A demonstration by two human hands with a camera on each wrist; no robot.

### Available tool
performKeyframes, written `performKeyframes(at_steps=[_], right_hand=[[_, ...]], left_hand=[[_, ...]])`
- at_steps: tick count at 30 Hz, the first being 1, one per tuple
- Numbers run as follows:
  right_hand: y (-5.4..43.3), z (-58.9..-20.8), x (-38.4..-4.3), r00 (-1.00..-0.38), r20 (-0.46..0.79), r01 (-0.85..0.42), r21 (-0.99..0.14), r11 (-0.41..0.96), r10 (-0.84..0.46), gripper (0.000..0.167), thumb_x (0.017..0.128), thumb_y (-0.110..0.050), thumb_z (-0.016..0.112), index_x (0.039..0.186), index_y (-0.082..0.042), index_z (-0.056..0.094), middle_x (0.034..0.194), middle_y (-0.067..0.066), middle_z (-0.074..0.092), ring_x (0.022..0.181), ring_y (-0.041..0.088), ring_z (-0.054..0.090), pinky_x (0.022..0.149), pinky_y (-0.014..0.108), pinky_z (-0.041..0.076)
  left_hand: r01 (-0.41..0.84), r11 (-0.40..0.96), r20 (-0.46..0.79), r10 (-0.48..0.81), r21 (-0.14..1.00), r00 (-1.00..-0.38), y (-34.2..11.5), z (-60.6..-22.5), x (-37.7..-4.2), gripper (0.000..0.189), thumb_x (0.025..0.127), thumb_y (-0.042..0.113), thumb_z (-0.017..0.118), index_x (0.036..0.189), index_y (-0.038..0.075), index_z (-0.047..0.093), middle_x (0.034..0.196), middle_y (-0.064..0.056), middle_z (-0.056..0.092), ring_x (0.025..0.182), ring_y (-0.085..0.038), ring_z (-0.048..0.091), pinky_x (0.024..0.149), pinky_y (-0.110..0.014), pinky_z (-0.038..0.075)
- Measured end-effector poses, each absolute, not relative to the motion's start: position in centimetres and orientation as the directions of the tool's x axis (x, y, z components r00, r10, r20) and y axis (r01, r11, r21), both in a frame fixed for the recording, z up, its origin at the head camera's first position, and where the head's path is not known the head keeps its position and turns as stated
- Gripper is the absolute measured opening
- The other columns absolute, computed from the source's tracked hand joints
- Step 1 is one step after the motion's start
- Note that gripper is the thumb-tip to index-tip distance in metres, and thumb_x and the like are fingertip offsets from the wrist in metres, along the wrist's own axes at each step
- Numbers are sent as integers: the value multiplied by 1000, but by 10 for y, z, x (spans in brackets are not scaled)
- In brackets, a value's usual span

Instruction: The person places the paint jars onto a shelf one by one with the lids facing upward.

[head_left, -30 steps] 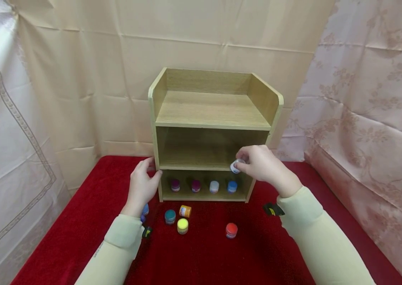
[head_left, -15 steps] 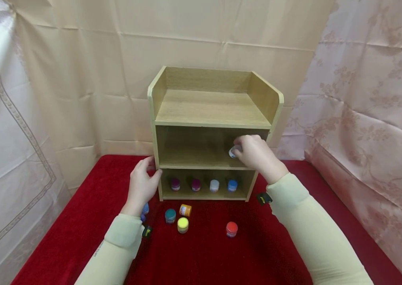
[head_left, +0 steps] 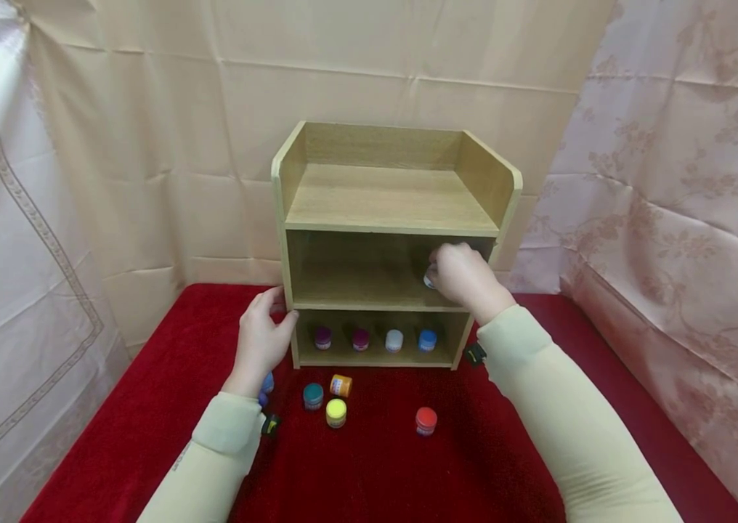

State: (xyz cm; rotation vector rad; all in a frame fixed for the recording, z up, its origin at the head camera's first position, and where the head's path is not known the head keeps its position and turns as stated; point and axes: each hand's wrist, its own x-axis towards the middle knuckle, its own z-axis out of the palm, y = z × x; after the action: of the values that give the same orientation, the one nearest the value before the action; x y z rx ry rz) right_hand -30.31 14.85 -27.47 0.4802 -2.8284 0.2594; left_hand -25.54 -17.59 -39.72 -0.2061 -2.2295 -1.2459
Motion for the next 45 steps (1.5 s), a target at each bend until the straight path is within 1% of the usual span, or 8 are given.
performKeyframes(at_steps=[3,12,18,25,30,36,40,45], right_hand=[[149,-277,-305,-909,291,-344,-116,932,-299,21,90,-10,57,70,-9,62,68,7,59,65,28,55,62,45,51],[149,-286,-311,-902,313,-332,-66,941,-296,23,92,-12,60,70,-4,62,79,17,64,83,42,65,73,54,55],[147,-286,-311,-912,317,-298,-84,951,-258,21,94,-14,64,76,-2,61,78,18,62,81,41,66,72,54,55],[146,-287,-309,-917,323,-279,-99,955,-235,22,94,-18,66,88,3,63,86,23,63,84,44,66,73,55,55],[146,-288,-309,-926,308,-267,-127,955,-218,23,93,-20,66,89,3,63,87,23,63,84,44,66,73,55,55],[146,-286,-304,-944,266,-245,-157,957,-198,28,94,-29,65,83,-3,64,78,14,64,76,35,66,71,52,55],[148,-283,-295,-931,300,-253,-115,961,-210,32,94,-33,65,86,-2,68,88,21,69,82,41,69,75,56,55],[154,-280,-280,-907,362,-269,-104,958,-215,37,94,-35,64,103,0,71,102,26,68,91,47,67,75,60,54]], left_hand=[[388,554,541,-137,736,-830,-176,-397,-255,39,92,5,71,129,-2,62,121,-18,63,108,-34,65,93,-49,53],[381,543,526,-135,748,-840,-175,-398,-255,38,93,5,70,130,-2,62,122,-18,62,109,-34,65,93,-52,53],[381,545,526,-133,747,-840,-175,-397,-255,39,93,5,70,130,-2,61,123,-18,62,110,-35,65,91,-53,54],[376,557,527,-134,740,-839,-176,-397,-254,40,93,6,71,130,-2,61,122,-19,62,110,-35,65,91,-51,54],[383,558,536,-134,736,-833,-176,-398,-254,39,92,5,71,130,-3,61,121,-19,63,108,-35,66,91,-49,54],[390,551,539,-131,737,-832,-176,-398,-254,39,92,5,71,129,-3,62,121,-19,63,108,-35,66,90,-49,55],[393,551,539,-126,736,-833,-176,-398,-254,39,92,4,72,129,-3,62,121,-19,63,108,-35,66,90,-49,55],[393,557,540,-122,732,-833,-178,-395,-254,38,92,6,72,128,-3,62,121,-18,63,108,-35,66,89,-49,55]])
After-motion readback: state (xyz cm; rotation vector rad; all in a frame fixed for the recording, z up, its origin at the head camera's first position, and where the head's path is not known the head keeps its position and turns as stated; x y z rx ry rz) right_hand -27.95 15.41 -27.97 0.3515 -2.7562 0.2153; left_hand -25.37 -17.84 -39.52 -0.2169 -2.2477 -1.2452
